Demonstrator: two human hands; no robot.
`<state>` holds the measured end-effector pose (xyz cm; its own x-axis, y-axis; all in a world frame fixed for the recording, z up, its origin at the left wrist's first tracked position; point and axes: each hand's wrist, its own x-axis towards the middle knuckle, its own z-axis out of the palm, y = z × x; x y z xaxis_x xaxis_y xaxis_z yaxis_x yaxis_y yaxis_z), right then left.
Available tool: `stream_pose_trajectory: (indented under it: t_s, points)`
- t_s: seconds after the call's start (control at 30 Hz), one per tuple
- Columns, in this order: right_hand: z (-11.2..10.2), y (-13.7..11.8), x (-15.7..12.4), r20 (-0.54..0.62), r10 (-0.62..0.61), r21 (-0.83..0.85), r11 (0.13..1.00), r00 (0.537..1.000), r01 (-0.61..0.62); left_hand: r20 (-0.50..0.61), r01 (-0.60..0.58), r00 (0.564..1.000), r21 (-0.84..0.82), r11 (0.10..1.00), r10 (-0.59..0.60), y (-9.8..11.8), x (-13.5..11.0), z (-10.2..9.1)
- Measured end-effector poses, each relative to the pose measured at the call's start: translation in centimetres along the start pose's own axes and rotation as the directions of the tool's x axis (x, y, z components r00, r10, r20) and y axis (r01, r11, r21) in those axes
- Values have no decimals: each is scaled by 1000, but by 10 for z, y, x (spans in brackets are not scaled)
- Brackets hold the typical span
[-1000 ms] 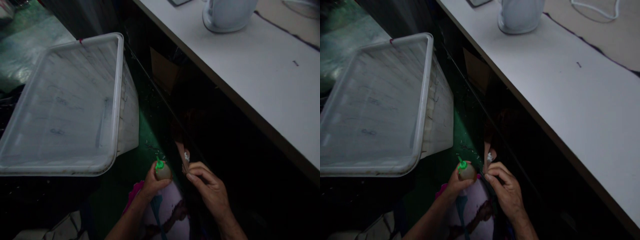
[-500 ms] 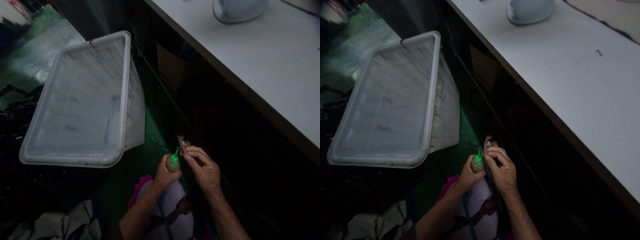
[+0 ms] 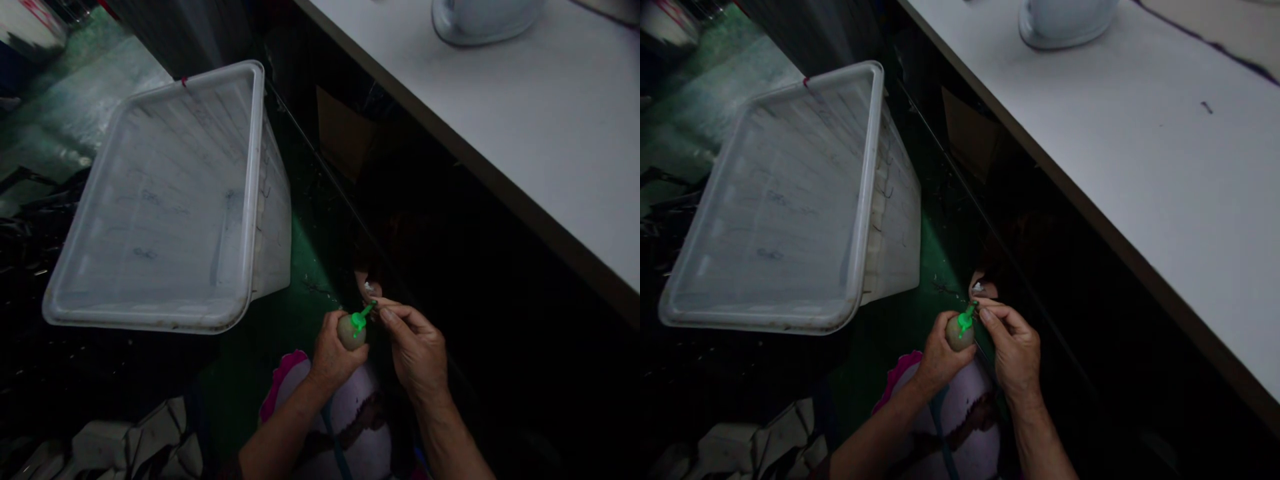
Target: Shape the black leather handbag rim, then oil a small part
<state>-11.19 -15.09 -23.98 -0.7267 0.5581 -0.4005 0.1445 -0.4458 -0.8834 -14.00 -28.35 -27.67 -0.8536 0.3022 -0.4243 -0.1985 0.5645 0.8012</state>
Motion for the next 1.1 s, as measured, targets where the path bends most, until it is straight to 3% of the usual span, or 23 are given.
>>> stream_pose_trajectory:
  t_s: [0.27,0.37,0.5,0.6,0.7,1.1]
  points:
    - [8,6,0,-51,111,101,989,993,-105,-48,2,999,109,994,3,-11,-2,-1]
    - [10,10,1,-76,118,115,987,990,-109,-57,28,998,192,981,-18,-10,0,-1]
    - [10,7,2,-132,221,173,965,966,-198,-56,55,998,301,952,-39,-5,1,-4]
    - [7,2,2,-86,274,218,943,958,-250,-61,68,997,340,938,-51,-6,2,-5]
    - [4,0,3,-25,271,227,939,962,-258,-60,71,997,369,927,-52,-10,1,-4]
    - [2,7,11,-102,259,194,952,960,-236,-53,45,998,442,896,-24,-11,1,-3]
